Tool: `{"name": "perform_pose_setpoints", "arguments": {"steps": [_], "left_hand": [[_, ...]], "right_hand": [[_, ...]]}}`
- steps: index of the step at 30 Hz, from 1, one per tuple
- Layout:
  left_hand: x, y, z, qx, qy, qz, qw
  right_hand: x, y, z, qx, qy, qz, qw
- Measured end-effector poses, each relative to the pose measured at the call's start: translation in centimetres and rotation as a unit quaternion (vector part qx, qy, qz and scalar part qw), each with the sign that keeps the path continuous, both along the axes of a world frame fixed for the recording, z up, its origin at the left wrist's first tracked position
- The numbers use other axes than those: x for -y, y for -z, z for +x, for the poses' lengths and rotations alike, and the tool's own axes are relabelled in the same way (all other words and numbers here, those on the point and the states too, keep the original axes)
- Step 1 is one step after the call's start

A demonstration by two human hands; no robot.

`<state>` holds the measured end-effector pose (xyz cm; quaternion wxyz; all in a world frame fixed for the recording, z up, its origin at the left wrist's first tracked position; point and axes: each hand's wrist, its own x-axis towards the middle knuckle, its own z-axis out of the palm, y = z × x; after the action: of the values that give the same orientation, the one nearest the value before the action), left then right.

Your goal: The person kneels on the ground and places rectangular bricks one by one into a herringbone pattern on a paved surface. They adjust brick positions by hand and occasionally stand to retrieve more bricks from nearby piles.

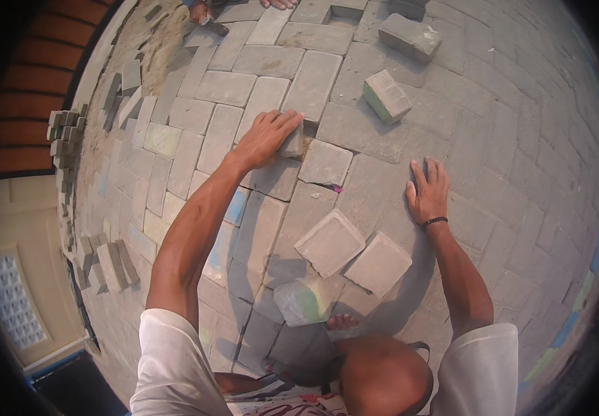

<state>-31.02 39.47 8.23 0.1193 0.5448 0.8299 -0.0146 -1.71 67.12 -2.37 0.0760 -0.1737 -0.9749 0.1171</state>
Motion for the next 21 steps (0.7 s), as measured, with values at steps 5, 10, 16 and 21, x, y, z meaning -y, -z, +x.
{"name": "perform_pose_setpoints", "arguments": {"steps": [5, 10, 16, 21], "left_hand": [[-1.3, 2.7, -1.7, -0.014, 0.082, 0.014, 0.996], [-1.7, 4.9, -2.2, -0.003, 0.103, 0.003, 0.995], [-0.9, 6.2, -1.7, 0.026, 0.042, 0.044, 0.998], [3.1, 4.6, -0.7, 0.053, -0.184, 0.194, 0.962]], "right_hand": [[-0.2, 0.2, -0.2, -0.012, -0.009, 0.002, 1.0], [-0.2, 0.1, -0.1, -0.019, -0.005, 0.013, 1.0], [0.1, 0.3, -0.5, -0.021, -0.005, -0.004, 1.0], [-0.1, 0.3, 0.0, -0.01, 0.007, -0.004, 1.0]]}}
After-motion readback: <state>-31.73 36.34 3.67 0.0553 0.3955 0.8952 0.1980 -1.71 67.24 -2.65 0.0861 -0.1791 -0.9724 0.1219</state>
